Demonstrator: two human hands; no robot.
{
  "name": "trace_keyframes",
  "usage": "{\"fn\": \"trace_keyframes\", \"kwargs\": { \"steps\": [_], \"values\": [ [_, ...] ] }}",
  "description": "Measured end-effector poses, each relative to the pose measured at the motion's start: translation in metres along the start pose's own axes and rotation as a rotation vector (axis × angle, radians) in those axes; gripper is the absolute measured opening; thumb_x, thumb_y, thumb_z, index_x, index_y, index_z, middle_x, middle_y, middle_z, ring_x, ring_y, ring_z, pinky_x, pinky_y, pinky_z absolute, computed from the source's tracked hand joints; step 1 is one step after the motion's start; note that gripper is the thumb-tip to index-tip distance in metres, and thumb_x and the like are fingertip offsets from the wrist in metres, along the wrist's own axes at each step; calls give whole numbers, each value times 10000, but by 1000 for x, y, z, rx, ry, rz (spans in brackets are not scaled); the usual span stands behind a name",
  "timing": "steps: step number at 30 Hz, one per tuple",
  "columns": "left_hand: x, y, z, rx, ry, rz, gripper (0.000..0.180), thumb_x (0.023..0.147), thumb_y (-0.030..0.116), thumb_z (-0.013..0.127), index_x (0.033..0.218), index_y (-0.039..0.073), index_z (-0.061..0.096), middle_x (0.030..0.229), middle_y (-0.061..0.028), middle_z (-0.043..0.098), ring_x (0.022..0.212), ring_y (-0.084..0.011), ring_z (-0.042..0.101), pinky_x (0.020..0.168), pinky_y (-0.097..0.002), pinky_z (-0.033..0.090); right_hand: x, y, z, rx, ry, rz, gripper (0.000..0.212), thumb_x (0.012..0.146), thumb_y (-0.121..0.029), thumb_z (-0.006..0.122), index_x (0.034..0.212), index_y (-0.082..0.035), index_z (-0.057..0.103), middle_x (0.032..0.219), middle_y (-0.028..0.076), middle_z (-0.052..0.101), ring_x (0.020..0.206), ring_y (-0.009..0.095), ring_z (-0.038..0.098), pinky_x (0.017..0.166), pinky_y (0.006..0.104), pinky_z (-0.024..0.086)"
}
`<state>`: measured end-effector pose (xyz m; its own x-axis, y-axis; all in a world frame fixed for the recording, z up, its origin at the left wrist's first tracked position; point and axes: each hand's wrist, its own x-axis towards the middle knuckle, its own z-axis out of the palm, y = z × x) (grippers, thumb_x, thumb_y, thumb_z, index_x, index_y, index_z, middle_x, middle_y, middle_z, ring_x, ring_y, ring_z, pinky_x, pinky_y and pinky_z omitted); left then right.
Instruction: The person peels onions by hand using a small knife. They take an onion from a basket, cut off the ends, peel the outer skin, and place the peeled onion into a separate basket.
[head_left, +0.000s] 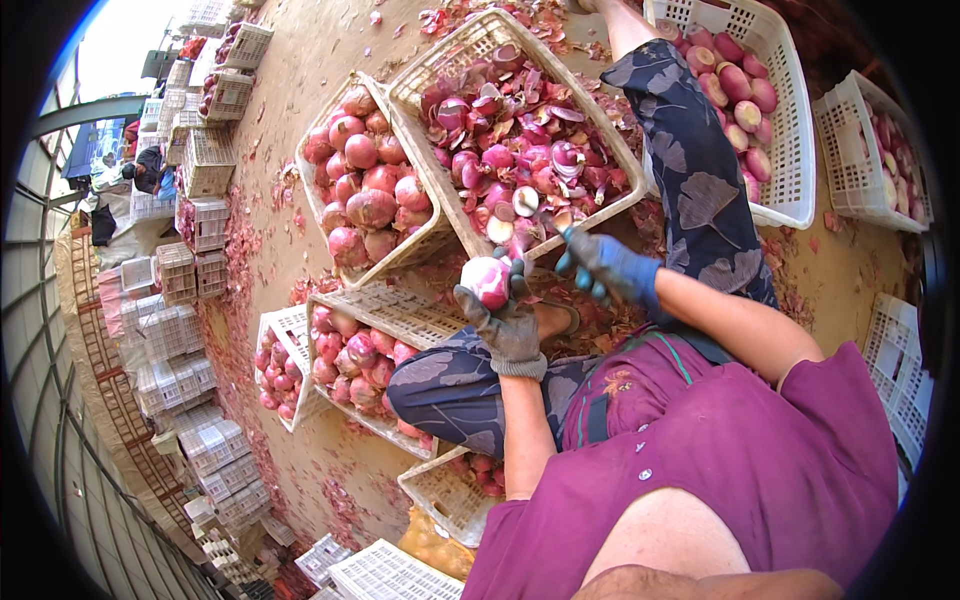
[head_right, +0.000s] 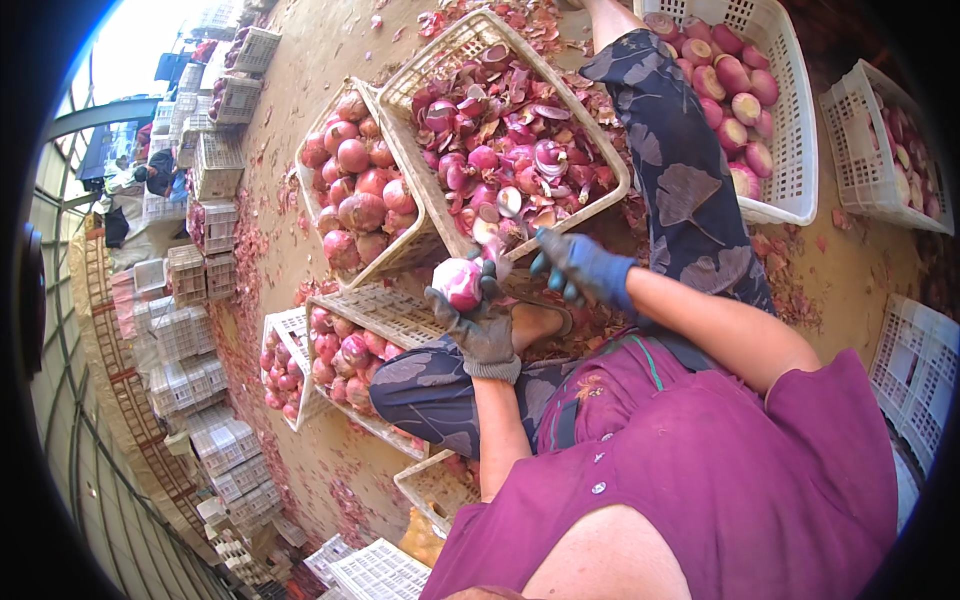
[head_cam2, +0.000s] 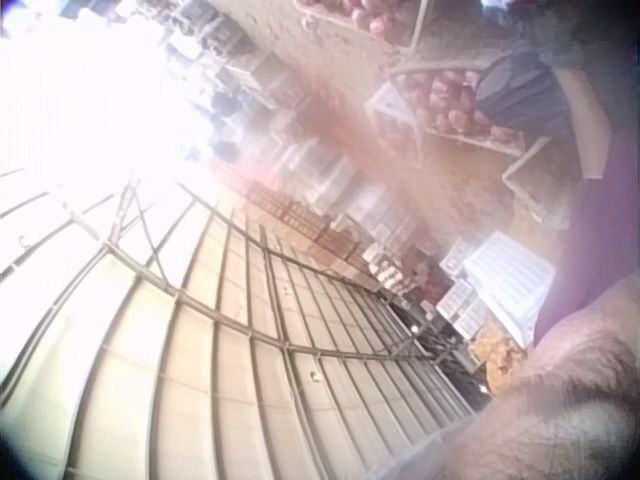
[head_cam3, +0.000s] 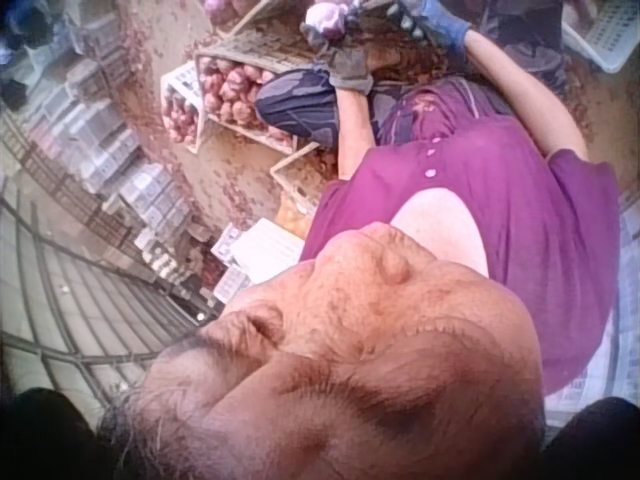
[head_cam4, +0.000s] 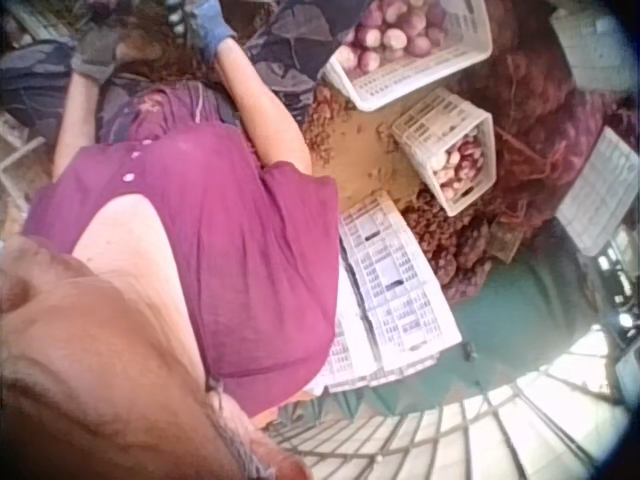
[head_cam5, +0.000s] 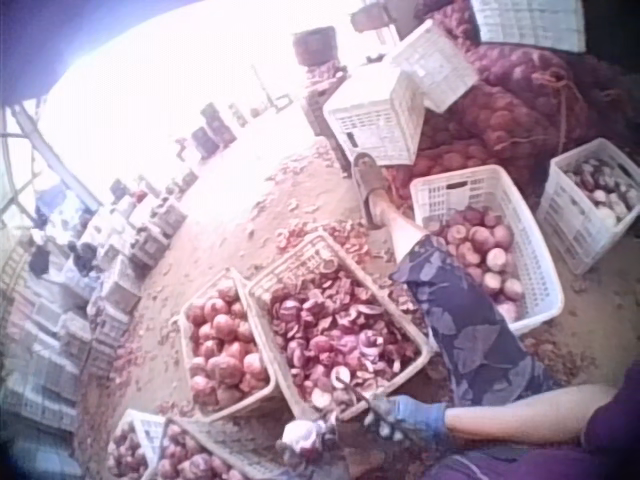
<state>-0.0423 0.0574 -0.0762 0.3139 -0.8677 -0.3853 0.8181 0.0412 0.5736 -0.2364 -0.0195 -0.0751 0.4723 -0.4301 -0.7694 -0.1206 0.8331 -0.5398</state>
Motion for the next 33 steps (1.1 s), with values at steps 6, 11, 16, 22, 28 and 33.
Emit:
{"fn": "trace_keyframes", "kwargs": {
  "steps": [6, 11, 16, 22, 28, 33],
  "values": [
    [-9, 6, 20, -108, -119, -80, 772, 905, 530, 685, 1398, -19, 458, 1246, -150, 616, 1059, -265, 641, 823, -332, 588, -23, -11, -2, 1, -40, -284, 833, 927, -787, 339, 1088, -25, 634, 637, 11, 522, 431, 93, 440, 393, 257, 382],
    [-4, 9, 17, -226, -219, -204, 764, 915, 545, 662, 1414, 6, 451, 1191, -147, 632, 989, -236, 645, 738, -312, 558, -34, 7, 17, -34, -262, -578, 575, 999, -606, 470, 1224, -93, 599, 671, 17, 588, 475, 71, 504, 414, 229, 391],
    [-6, 4, 7, 244, -86, -20, 713, 955, 632, 516, 1366, 50, 499, 960, -96, 638, 761, -187, 590, 661, -299, 508, -40, -5, 29, -73, -350, -372, 544, 1032, -559, 439, 1325, -116, 553, 830, 16, 667, 507, 54, 504, 432, 213, 393],
    [-6, 12, 22, -58, -73, -242, 616, 951, 645, 491, 1286, 132, 550, 971, -65, 636, 822, -213, 595, 719, -331, 506, -15, -17, 34, -41, -418, -491, 561, 1032, -538, 452, 1446, -162, 489, 982, 28, 669, 615, 37, 520, 432, 190, 419],
    [7, 3, 8, 44, -68, -226, 727, 912, 706, 514, 1386, 156, 494, 1250, -65, 596, 1113, -259, 583, 972, -402, 482, 16, -15, 25, -589, -162, -1009, 575, 1038, -441, 514, 1495, -101, 434, 1152, 177, 688, 937, 303, 689, 844, 405, 536],
    [0, -6, 14, 186, -16, -35, 703, 917, 666, 564, 1442, 211, 461, 1347, -48, 561, 1214, -232, 548, 1079, -409, 425, 8, -16, 24, -804, -168, -951, 546, 1029, -409, 532, 1482, -112, 457, 1135, 255, 675, 1044, 369, 684, 858, 410, 527]
  ]
}}
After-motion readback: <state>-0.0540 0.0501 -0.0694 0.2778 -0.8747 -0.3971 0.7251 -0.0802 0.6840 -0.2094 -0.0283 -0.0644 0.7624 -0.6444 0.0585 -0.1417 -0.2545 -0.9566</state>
